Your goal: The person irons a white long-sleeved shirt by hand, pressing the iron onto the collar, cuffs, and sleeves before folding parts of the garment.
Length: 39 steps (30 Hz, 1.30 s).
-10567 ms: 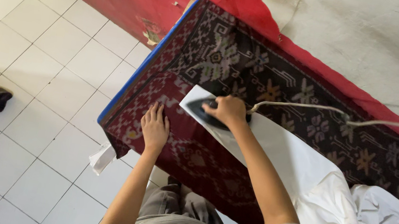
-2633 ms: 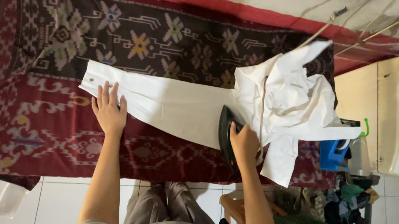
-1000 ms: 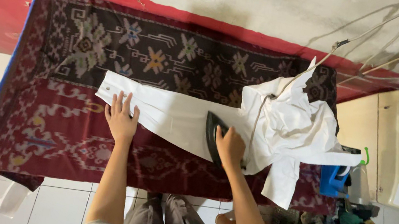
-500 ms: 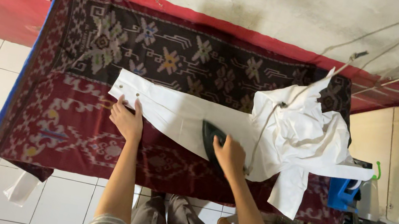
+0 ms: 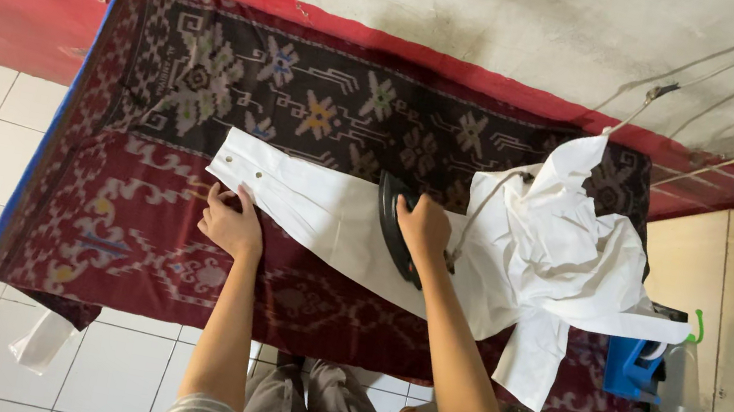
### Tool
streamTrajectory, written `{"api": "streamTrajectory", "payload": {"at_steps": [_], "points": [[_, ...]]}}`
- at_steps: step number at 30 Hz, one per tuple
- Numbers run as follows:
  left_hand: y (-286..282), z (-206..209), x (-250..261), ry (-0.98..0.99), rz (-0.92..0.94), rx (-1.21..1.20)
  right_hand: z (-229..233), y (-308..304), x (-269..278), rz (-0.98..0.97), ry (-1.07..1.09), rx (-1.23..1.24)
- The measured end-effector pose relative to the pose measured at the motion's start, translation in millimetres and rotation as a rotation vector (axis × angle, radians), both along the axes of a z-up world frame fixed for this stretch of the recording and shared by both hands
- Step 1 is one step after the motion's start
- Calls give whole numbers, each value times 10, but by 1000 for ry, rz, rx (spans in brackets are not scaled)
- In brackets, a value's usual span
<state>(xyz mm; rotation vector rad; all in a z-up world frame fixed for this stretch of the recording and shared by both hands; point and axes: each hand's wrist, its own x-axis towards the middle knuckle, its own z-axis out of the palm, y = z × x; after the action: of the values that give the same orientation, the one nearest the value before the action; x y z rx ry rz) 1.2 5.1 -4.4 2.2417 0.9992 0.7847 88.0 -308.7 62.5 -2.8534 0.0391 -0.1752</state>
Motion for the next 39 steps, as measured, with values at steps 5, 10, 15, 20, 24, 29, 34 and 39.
{"api": "streamTrajectory", "payload": {"at_steps": [5,10,15,20,24,29,34,39], "points": [[109,96,19,30,-29,-163,90,-122,-766,155,36,-12],[307,148,-21,10,-164,-47,226,-242,-1245,497,-27,-21],[363,98,-22,-46,-283,224,298,-191,-555,443,-90,-89],[383,-11,-30,-21,-248,120,382,-70,185,651,-208,-38],[341,-34,14,-54,-207,94,395,262,285,671,-145,-78],[330,7,2,-33,-188,49,326,965,445,722,-54,-99],[317,48,20,-66,-171,81,343,1521,619,731,-68,-102],[322,58,13,-72,-174,93,409,1512,575,645,141,-89]]}}
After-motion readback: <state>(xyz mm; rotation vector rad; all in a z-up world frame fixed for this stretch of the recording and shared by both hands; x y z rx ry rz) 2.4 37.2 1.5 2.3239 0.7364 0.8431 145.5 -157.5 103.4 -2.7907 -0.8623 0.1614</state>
